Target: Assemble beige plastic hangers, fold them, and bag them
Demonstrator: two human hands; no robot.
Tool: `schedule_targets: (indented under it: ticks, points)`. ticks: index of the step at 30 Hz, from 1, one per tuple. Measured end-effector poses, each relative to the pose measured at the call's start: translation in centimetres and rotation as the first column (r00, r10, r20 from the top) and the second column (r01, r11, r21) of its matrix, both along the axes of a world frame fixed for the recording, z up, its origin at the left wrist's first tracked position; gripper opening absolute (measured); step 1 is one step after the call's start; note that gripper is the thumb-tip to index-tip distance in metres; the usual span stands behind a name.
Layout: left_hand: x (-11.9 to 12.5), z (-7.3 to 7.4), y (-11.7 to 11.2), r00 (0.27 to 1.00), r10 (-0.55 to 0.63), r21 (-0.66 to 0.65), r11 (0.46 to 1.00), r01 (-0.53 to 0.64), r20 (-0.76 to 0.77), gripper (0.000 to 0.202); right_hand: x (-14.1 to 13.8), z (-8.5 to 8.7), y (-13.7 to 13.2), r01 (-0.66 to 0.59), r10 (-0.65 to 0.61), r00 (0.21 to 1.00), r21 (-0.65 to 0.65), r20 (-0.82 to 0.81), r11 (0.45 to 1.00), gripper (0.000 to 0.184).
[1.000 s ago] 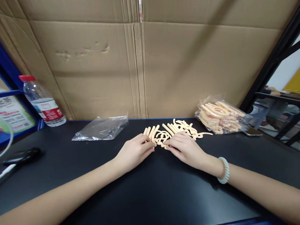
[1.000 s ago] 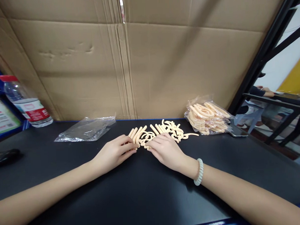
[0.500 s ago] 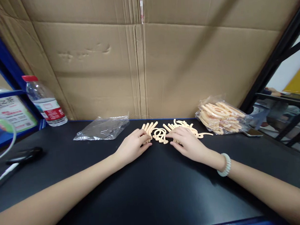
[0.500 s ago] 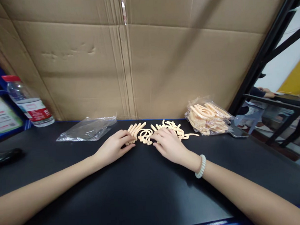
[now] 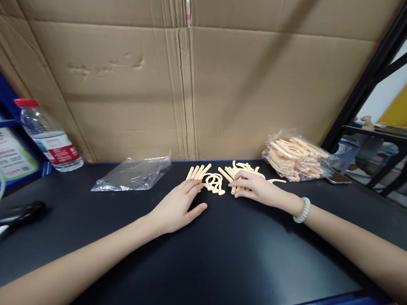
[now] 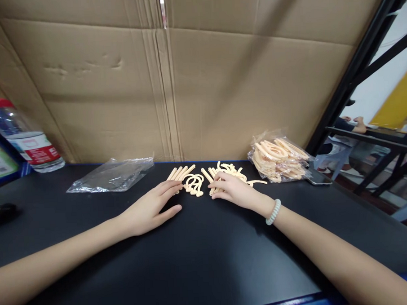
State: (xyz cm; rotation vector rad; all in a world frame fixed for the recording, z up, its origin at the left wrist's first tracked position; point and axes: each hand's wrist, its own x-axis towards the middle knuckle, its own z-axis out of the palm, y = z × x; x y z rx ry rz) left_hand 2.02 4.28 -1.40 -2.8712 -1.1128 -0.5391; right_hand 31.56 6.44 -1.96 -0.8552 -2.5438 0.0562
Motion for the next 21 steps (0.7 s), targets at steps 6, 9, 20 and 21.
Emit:
schedule_targets:
  ticks: [6,9,20,21]
  points:
    - [0.0,-0.1,1.4,0.999,0.016,-0.043,0.999,-0.017,-0.035,0.056,-0.5,-0.3,1.0,0.066,-0.063,0.997,0.051,-0.055,0.997,0.025]
    - [-0.1,-0.2,1.8,0.998,0.026,-0.058,0.998,-0.029,-0.063,0.06,0.5,0.9,1.0,0.104,-0.094,0.99,0.086,-0.105,0.991,0.03]
    - [-0.4,-0.1,1.2,1.0,-0.008,0.01,1.0,0.008,0.013,0.053,4.8,-0.9,3.1,0.233,-0.239,0.967,0.08,0.083,0.969,0.043]
    - [-0.4,-0.1,1.2,1.0,-0.012,0.01,1.0,0.012,0.017,0.052,4.9,-1.3,3.5,0.245,-0.25,0.966,0.078,0.065,0.966,0.044]
